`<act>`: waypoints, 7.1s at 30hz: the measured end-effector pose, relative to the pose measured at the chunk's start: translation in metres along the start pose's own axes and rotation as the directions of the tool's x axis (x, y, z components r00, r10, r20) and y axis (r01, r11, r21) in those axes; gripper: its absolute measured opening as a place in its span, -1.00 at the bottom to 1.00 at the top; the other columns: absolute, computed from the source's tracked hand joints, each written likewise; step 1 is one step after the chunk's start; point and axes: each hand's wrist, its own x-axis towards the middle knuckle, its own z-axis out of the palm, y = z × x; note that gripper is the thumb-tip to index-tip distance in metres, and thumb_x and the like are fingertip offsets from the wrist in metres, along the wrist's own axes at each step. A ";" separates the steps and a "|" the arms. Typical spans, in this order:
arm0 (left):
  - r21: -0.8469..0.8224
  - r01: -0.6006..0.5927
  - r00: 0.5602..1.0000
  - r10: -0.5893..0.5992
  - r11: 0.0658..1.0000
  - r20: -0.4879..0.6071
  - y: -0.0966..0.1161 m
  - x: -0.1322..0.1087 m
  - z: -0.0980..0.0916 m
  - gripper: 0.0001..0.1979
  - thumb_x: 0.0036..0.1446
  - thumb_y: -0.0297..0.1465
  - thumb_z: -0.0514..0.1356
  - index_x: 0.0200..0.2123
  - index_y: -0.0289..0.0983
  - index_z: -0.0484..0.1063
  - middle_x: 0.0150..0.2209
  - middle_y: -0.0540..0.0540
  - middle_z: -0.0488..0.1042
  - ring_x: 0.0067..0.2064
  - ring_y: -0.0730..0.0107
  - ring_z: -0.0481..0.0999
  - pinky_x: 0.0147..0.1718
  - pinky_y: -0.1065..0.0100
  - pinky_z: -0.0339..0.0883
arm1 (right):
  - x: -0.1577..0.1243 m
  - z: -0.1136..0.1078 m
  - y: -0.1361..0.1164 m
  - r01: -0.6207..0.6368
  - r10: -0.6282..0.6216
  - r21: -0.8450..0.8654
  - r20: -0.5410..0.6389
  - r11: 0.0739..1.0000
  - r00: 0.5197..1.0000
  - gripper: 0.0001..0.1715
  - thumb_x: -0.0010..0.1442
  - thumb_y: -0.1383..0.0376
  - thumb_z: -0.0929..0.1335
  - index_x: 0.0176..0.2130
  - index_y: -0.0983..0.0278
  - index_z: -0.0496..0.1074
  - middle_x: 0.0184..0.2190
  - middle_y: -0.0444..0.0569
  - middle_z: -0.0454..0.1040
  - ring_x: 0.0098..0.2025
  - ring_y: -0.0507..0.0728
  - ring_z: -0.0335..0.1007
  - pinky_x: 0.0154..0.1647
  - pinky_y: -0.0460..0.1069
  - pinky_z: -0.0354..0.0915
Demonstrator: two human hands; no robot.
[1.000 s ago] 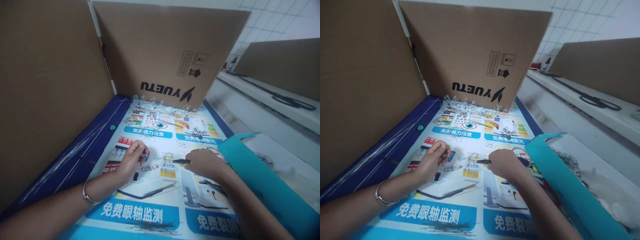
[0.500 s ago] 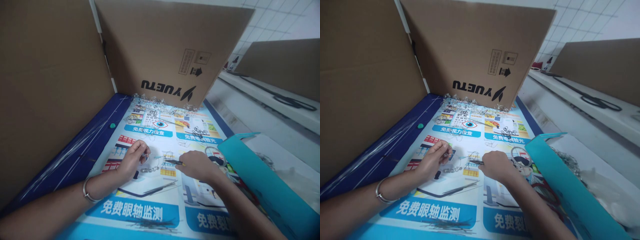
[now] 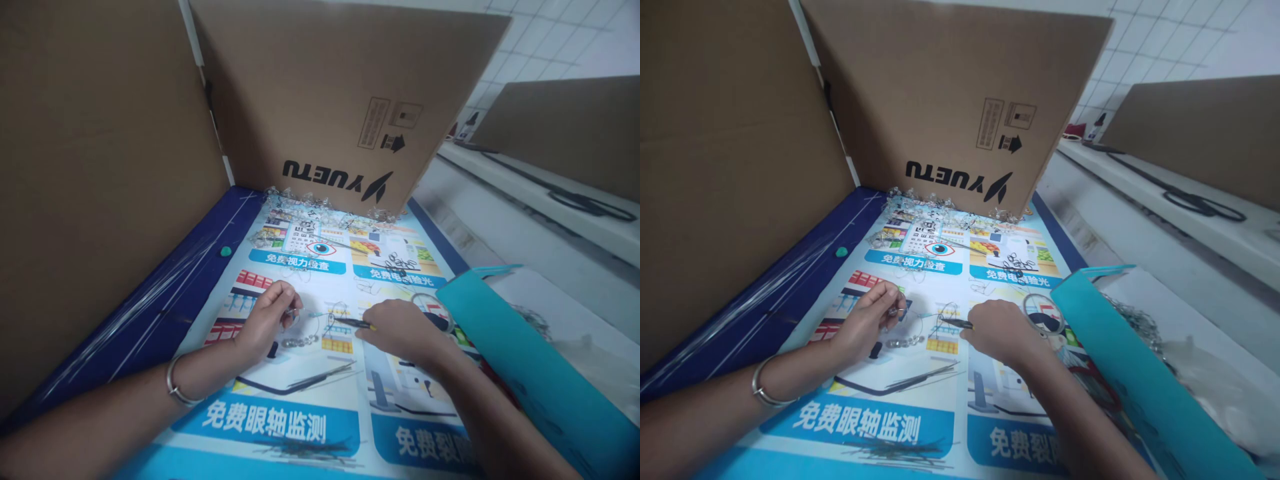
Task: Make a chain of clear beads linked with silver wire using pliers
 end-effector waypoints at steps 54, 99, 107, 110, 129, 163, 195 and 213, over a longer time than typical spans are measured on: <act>-0.017 0.031 0.999 -0.031 0.999 0.038 0.002 0.000 0.001 -0.75 0.08 -0.22 0.12 -0.47 -0.28 0.22 -0.48 0.02 0.33 -0.49 0.56 0.26 -0.61 0.55 0.07 | 0.008 -0.003 -0.017 -0.031 0.031 -0.006 0.029 1.000 0.999 -0.54 0.13 0.10 0.16 -0.31 0.33 0.47 -0.35 0.16 0.50 -0.28 0.24 0.41 -0.36 0.02 0.20; 0.026 0.042 0.998 -0.043 0.999 0.035 -0.001 0.001 -0.001 -0.71 0.08 -0.15 0.09 -0.46 -0.27 0.23 -0.52 0.04 0.29 -0.56 0.57 0.23 -0.65 0.52 -0.02 | 0.015 0.029 -0.032 0.011 -0.025 -0.026 -0.640 1.000 0.768 -0.59 0.26 0.17 0.12 -0.34 0.29 0.43 -0.45 0.01 0.41 -0.35 0.11 0.27 -0.34 -0.04 0.02; 0.035 0.028 0.998 -0.029 0.999 0.049 -0.003 0.001 -0.001 -0.71 0.10 -0.16 0.07 -0.45 -0.28 0.24 -0.57 0.05 0.27 -0.58 0.57 0.20 -0.65 0.52 -0.02 | 0.017 0.031 -0.030 -0.004 -0.097 -0.145 -0.679 0.989 0.728 -0.64 0.25 0.21 0.13 -0.28 0.31 0.42 -0.46 0.03 0.39 -0.37 0.14 0.23 -0.33 -0.01 0.00; 0.033 0.018 0.999 -0.019 0.999 0.045 -0.003 0.002 -0.001 -0.72 0.12 -0.18 0.06 -0.46 -0.28 0.22 -0.56 0.05 0.26 -0.58 0.59 0.20 -0.65 0.53 -0.01 | 0.019 0.033 -0.029 0.019 -0.119 -0.145 -0.718 0.989 0.686 -0.69 0.22 0.22 0.17 -0.32 0.31 0.42 -0.49 0.00 0.38 -0.39 0.12 0.22 -0.35 -0.02 0.01; 0.148 -0.083 0.992 0.068 0.986 0.104 -0.002 0.004 -0.005 -0.74 0.13 -0.25 0.08 -0.17 -0.26 0.33 -0.48 0.04 0.29 -0.50 0.56 0.27 -0.58 0.52 0.09 | 0.027 0.041 -0.025 0.088 0.058 0.184 -0.664 0.979 0.745 -0.63 0.20 0.10 0.20 -0.40 0.27 0.42 -0.50 -0.07 0.44 -0.40 0.05 0.35 -0.43 -0.10 0.06; 0.250 -0.146 0.986 0.119 0.957 0.119 0.013 0.002 0.005 -0.75 0.13 -0.21 0.04 -0.38 -0.30 0.29 -0.25 -0.04 0.25 -0.44 0.55 0.21 -0.48 0.49 0.16 | 0.015 0.026 -0.036 0.140 -0.099 0.012 -0.649 0.990 0.754 -0.79 0.15 0.20 0.27 -0.37 0.28 0.41 -0.45 -0.02 0.37 -0.34 0.11 0.22 -0.31 -0.01 0.00; 0.325 -0.156 0.890 -0.010 0.933 0.456 0.027 0.006 0.002 -0.73 0.12 -0.23 0.06 -0.48 -0.31 0.32 -0.33 -0.05 0.25 -0.37 0.48 0.26 -0.39 0.46 0.21 | 0.007 0.012 -0.025 0.331 -0.207 0.192 -0.476 0.924 0.855 -0.79 0.15 0.19 0.27 -0.34 0.24 0.44 -0.46 -0.07 0.40 -0.35 0.06 0.28 -0.34 -0.07 0.09; 0.346 -0.225 0.748 -0.067 0.911 0.661 0.039 0.008 -0.002 -0.72 0.15 -0.24 0.05 -0.49 -0.30 0.36 -0.21 -0.10 0.28 -0.19 0.39 0.32 -0.15 0.35 0.19 | 0.008 0.017 -0.032 0.417 -0.313 0.155 -0.446 0.896 0.838 -0.69 0.20 0.13 0.21 -0.38 0.25 0.40 -0.45 -0.08 0.44 -0.37 0.06 0.30 -0.38 -0.07 0.08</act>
